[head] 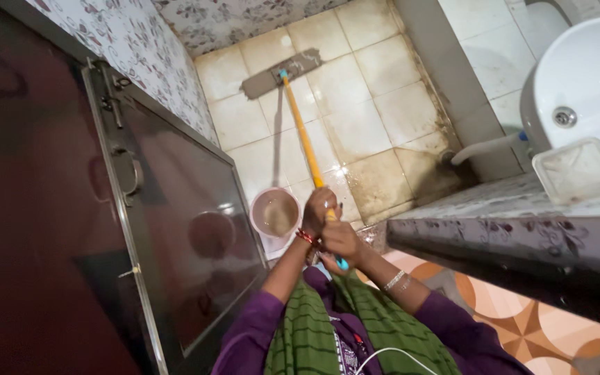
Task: The person mops a tiled bathroom floor using a flat mop with a yellow handle. They repeatedly push and pull the mop across the floor, occasionally dipping it into a pink bucket of water to wet it. The task is performed in a small bathroom with a sink and a metal cabinet.
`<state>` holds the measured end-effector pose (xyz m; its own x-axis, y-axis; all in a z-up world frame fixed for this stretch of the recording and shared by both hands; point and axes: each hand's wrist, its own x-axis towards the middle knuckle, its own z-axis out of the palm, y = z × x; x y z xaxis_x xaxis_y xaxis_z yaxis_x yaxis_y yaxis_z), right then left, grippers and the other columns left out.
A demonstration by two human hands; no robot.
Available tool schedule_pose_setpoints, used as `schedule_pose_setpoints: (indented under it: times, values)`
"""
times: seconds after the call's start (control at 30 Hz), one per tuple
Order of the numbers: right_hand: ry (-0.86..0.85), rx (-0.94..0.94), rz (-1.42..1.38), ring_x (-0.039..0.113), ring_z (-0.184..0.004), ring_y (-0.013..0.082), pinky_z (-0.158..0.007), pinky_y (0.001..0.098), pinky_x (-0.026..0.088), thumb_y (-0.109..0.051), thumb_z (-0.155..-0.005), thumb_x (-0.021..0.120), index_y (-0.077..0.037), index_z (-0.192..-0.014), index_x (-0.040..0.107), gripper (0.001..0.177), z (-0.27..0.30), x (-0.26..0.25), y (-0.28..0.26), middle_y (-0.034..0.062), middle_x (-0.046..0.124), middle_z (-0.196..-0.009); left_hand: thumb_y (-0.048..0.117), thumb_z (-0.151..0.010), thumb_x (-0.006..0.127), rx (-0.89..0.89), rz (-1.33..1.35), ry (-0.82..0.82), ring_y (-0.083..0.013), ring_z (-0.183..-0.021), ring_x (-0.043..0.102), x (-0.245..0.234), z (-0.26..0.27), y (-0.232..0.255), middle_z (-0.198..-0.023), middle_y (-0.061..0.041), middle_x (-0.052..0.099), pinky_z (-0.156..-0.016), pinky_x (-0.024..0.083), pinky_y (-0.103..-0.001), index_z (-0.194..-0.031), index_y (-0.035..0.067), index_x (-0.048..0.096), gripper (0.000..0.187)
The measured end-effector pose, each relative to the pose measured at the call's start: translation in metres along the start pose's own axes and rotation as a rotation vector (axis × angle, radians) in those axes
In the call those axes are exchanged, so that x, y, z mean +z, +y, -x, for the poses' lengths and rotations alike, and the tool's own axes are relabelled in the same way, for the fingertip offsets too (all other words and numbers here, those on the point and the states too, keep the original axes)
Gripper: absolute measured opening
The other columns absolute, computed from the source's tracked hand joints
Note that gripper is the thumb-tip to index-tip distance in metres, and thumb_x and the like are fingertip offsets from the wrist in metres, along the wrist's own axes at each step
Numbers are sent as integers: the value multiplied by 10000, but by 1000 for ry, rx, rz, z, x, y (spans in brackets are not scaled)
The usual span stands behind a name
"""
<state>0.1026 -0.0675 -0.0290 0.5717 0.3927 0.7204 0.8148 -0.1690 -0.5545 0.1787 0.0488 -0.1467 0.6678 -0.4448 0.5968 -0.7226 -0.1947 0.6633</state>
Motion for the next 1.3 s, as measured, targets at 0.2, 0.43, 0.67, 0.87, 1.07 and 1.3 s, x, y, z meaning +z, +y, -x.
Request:
schedule_pose_setpoints:
  times: [0.2,0.43,0.67,0.87,1.07,1.3]
  values:
    - [-161,134,35,550,-738,304,-696,421,439,-72,-720,732,-64,-796,565,183,2,38,69,96,507,-812,67,-810,753,-196,-72,-127,-356,-1190,616,-4,17,-94,-1074,-151,672,-1038,479,-459,-848,47,612,147]
    - [-165,192,66,549,-776,307,-729,424,453,-61,-701,724,-53,-832,604,178,26,31,38,104,513,-827,82,-804,764,-151,-108,-153,-349,-1190,613,9,31,-72,-1077,-148,676,-1055,468,-459,-848,46,617,157]
    - [-103,234,74,521,-789,311,-693,409,437,-29,-761,722,-28,-861,627,139,46,8,-56,112,512,-830,141,-841,721,-56,-86,-207,-325,-922,637,-2,34,34,-873,-120,638,-863,519,-426,-809,54,614,142]
    - [-143,209,73,504,-728,297,-648,402,411,-77,-763,720,-59,-739,547,176,51,-27,-186,109,479,-783,164,-805,700,27,-55,-101,-303,-789,645,-8,60,172,-790,-88,649,-692,523,-420,-783,87,632,106]
    - [-102,8,-60,534,-673,271,-645,406,410,-110,-807,672,-47,-792,640,72,22,-80,-279,77,518,-748,225,-775,743,124,205,7,-279,-573,567,-4,55,275,-600,-75,524,-570,438,-411,-636,104,515,293]
    - [21,-112,-171,545,-569,237,-573,385,431,-118,-866,660,-34,-760,617,142,26,-67,-270,65,538,-678,207,-778,733,301,303,75,-276,-586,546,-4,46,273,-627,-54,489,-565,418,-400,-666,102,493,285]
